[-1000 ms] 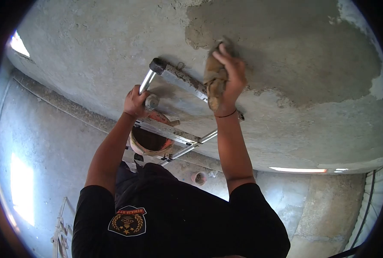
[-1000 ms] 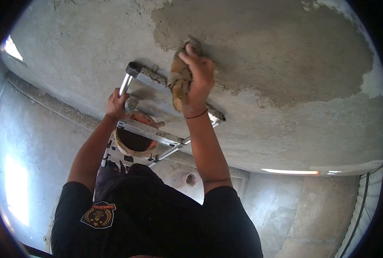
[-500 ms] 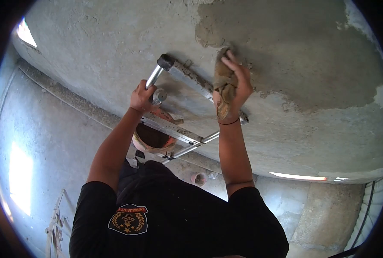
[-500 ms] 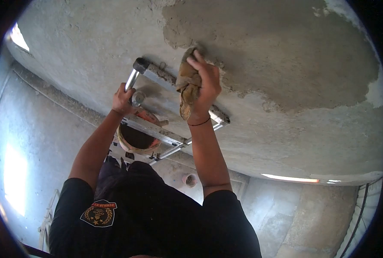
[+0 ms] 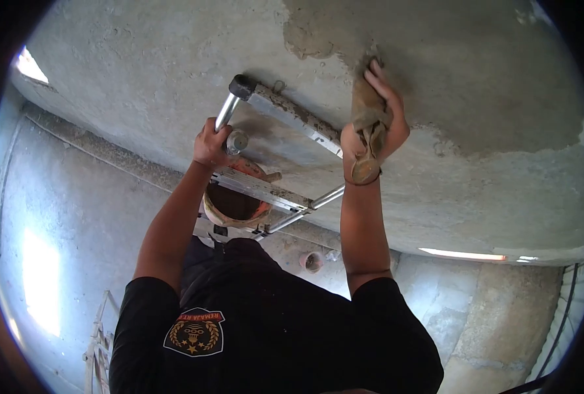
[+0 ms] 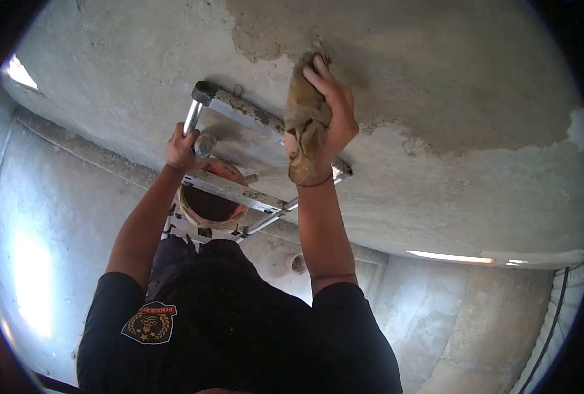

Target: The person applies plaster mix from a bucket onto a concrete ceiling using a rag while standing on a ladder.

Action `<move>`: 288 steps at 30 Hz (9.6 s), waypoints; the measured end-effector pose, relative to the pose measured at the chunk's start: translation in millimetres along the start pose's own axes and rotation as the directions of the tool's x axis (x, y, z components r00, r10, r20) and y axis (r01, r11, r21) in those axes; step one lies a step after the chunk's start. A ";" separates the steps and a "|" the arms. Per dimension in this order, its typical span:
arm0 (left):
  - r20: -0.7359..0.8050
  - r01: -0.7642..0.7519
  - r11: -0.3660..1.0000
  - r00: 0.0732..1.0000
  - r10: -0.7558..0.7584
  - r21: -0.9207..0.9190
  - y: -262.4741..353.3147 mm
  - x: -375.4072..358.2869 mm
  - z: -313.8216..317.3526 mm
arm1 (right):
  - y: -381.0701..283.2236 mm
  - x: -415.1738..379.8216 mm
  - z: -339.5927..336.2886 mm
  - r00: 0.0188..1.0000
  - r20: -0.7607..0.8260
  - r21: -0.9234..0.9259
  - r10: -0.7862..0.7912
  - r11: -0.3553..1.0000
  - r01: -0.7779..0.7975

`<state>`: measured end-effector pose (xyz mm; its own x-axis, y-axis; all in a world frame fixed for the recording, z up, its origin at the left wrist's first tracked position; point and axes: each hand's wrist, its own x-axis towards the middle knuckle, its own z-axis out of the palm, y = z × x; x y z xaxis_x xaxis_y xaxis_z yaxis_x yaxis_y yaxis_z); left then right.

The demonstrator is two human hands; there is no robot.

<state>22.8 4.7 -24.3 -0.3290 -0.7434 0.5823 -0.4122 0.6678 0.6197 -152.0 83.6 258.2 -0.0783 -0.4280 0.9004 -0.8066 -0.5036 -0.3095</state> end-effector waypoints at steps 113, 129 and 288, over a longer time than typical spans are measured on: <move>-0.042 0.047 0.994 0.998 -0.043 0.096 -11.3 -7.3 13.4 | 26.6 -38.0 26.5 0.985 0.111 -0.185 0.136 0.976 -0.114; -0.069 -0.047 0.999 0.997 0.047 0.004 -11.3 -2.7 9.9 | 18.3 -37.2 53.5 0.995 0.089 -0.184 0.043 0.983 -0.026; 0.017 -0.050 0.991 0.999 0.052 -0.121 -19.8 -6.4 7.3 | -27.5 25.5 76.5 0.973 0.212 -0.204 -0.089 0.970 0.133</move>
<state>26.9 -4.0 -44.2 -0.3641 -0.7082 0.6049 -0.2898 0.7034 0.6491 -87.1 29.1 266.2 0.1197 -0.5307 0.8390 -0.9120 -0.3927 -0.1183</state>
